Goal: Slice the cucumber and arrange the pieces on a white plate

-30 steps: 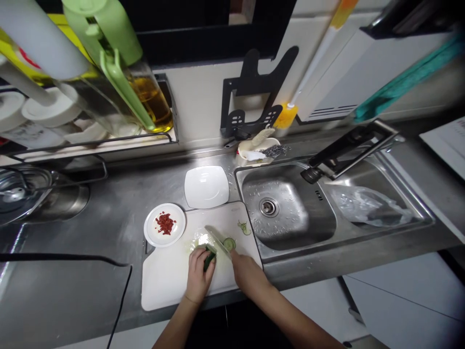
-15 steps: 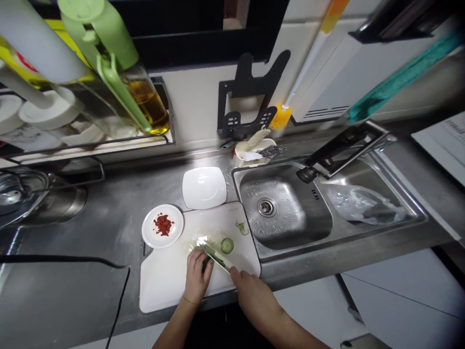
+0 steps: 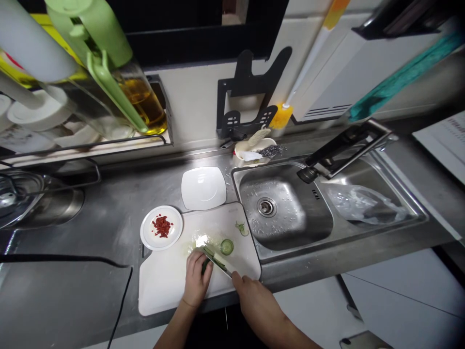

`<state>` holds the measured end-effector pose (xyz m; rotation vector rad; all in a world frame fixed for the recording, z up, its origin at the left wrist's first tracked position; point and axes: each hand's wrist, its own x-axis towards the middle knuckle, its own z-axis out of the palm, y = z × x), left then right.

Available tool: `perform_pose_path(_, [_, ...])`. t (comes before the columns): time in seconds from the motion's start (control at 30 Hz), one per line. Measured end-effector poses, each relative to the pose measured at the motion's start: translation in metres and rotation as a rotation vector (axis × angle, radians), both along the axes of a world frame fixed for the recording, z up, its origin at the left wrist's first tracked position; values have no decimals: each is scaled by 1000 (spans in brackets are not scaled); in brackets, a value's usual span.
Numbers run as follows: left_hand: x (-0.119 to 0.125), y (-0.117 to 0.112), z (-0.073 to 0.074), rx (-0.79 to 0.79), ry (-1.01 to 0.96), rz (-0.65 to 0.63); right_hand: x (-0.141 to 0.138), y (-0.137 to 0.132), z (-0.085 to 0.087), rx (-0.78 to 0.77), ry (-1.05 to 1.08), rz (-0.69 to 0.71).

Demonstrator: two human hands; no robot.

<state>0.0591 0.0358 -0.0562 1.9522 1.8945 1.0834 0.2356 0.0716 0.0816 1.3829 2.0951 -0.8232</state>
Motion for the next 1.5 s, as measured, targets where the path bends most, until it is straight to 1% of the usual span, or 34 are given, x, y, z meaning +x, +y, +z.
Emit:
perform_pose_path(0.27, [0,1,0,-9,-7,12,2,0,-7,27,24,31])
perform_pose_path(0.47, [0,0,-1,-5,-9,11,-3,6,-3,17,7,62])
perform_pose_path(0.73, [0,1,1,-7,-26,4,-10,11,-2,-14,1,46])
perform_pose_path(1.03, [-1,1,-2,-14,-25,0,-17,15,-5,-21,3,37])
perform_pose_path(1.2, [-1,1,-3,-8,-38,-4,-21,16,-8,3,-21,62])
perform_pose_path(1.5, [-2,1,-4,-6,-37,-13,-28,21,-14,-17,-20,76])
